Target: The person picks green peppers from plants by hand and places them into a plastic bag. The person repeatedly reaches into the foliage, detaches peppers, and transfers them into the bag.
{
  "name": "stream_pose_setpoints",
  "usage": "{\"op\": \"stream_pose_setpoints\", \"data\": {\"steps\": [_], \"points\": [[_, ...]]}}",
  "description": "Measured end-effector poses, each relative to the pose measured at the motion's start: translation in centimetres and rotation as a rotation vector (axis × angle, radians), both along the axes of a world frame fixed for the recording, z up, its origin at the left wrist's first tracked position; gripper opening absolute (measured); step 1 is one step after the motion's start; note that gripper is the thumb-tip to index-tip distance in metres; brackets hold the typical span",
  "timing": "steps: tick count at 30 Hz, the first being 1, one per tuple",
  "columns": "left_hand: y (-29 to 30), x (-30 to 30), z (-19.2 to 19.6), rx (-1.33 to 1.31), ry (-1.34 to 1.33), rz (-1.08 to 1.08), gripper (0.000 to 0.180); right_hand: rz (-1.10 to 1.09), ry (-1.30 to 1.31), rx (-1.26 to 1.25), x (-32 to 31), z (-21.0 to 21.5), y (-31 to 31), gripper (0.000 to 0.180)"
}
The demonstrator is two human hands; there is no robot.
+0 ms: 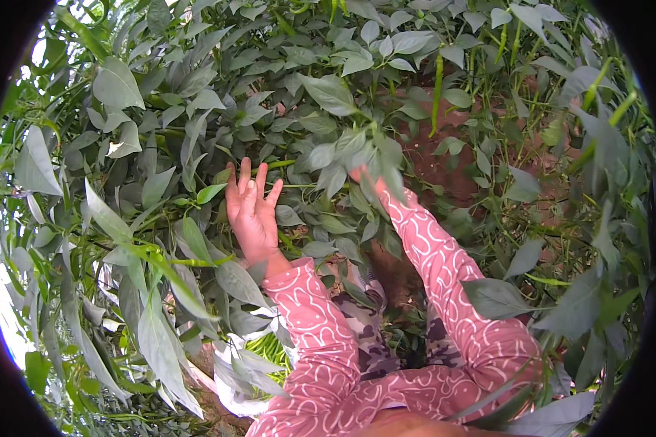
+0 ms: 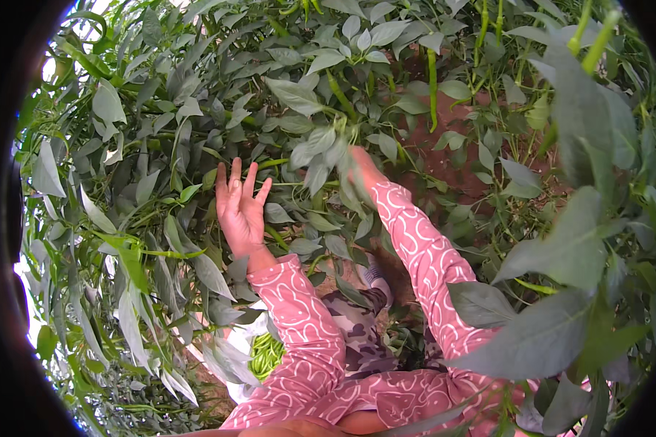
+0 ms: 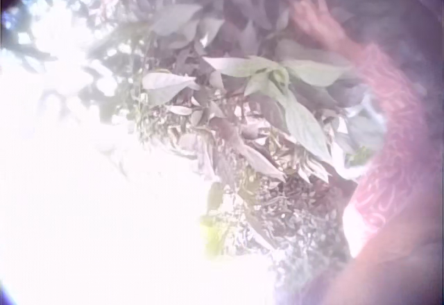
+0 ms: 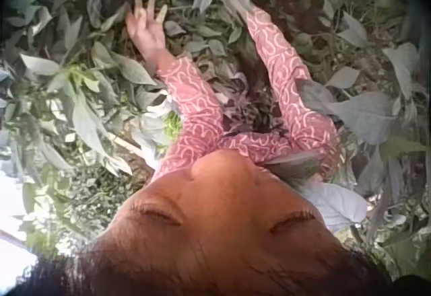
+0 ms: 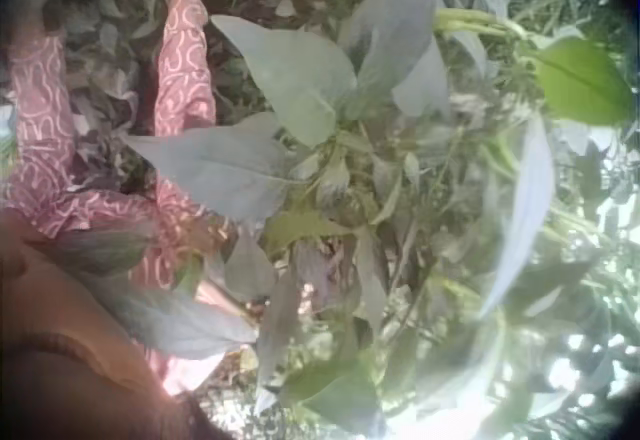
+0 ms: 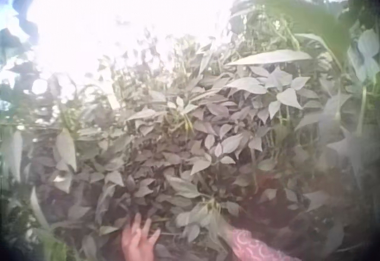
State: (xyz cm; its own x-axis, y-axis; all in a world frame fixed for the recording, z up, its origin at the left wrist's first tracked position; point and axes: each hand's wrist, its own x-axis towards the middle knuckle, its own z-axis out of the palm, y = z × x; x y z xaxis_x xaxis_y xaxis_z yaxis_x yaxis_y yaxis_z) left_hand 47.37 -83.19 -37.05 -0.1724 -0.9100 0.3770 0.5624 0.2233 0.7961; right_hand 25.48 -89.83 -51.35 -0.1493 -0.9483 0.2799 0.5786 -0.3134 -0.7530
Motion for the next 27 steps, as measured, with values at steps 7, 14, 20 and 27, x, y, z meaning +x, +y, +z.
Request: {"op": "stream_pose_setpoints", "data": {"steps": [7, 14, 20, 27], "points": [[0.5, -0.1, 0.8, 0.046, -0.029, 0.055, 0.065, -0.326, -0.234, 0.133, -8.9, -6.7, -4.3, 0.019], [0.8, 0.1, 1.1, 0.044, -0.059, 0.08, 0.066, -0.232, -0.165, 0.045, -10.0, -7.8, -1.8, 0.022], [1.0, 0.0, 1.3, 0.034, -0.098, 0.134, 0.064, -0.087, 0.06, 0.421, -10.2, -3.8, 1.9, 0.024], [1.0, 0.0, 1.4, 0.021, -0.067, 0.123, 0.062, 0.078, -0.007, 0.385, -6.5, -0.6, 4.1, 0.039]]}}
